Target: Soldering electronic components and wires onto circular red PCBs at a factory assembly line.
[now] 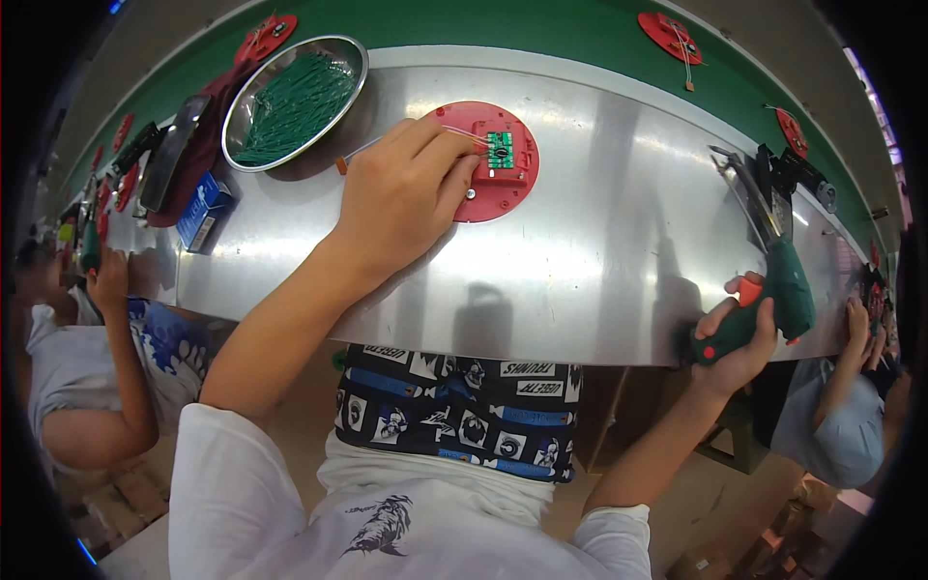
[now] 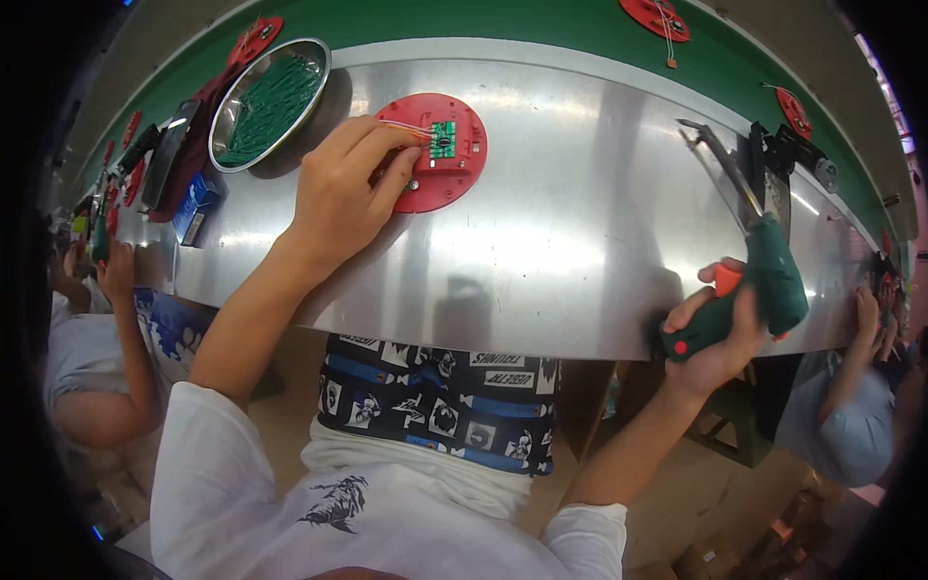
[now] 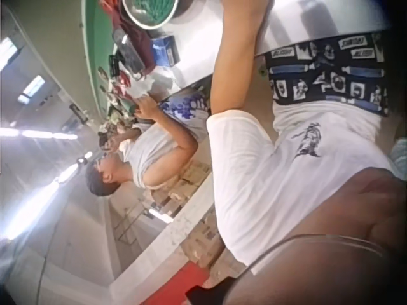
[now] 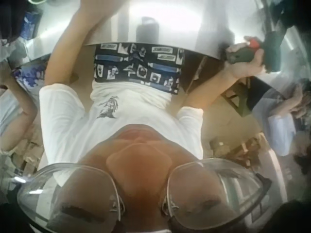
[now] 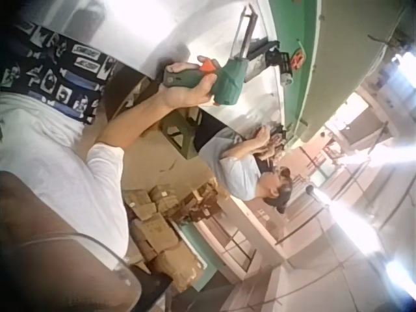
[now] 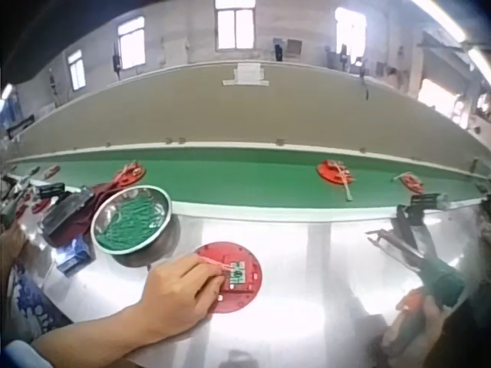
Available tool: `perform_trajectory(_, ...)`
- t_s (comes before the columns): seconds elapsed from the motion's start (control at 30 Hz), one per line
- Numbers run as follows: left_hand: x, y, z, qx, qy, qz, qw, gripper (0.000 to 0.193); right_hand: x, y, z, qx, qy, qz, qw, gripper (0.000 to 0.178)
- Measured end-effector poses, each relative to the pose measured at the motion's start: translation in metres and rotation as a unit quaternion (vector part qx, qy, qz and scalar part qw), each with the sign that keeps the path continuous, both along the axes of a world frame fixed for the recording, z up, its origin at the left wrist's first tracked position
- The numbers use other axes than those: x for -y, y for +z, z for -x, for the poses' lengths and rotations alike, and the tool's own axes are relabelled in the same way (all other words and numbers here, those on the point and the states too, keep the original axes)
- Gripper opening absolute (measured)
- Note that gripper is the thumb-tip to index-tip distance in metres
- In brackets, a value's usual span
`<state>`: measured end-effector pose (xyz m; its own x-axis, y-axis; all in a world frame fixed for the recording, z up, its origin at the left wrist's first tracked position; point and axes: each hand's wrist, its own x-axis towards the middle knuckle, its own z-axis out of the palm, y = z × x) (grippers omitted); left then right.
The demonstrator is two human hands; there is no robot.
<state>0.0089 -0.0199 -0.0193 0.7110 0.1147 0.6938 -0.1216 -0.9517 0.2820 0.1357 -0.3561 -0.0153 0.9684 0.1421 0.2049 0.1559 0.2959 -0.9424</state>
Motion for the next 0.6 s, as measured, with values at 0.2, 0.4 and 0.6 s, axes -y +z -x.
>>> perform_trajectory(0.2,0.01,0.042,-0.005,-0.033,0.001,-0.037,0.999,0.044,0.011,0.0,0.002,-0.053,-0.078,-0.094,0.991,0.038)
perform_trajectory(0.4,-0.022,0.051,-0.069,-0.232,-0.032,-0.111,0.966,0.062,0.013,-0.002,0.002,-0.018,-0.107,-0.111,0.988,0.033)
perform_trajectory(0.6,-0.026,0.047,-0.28,-0.025,0.033,-0.222,0.974,0.044,0.011,-0.006,0.003,0.003,-0.156,-0.145,0.977,0.035)
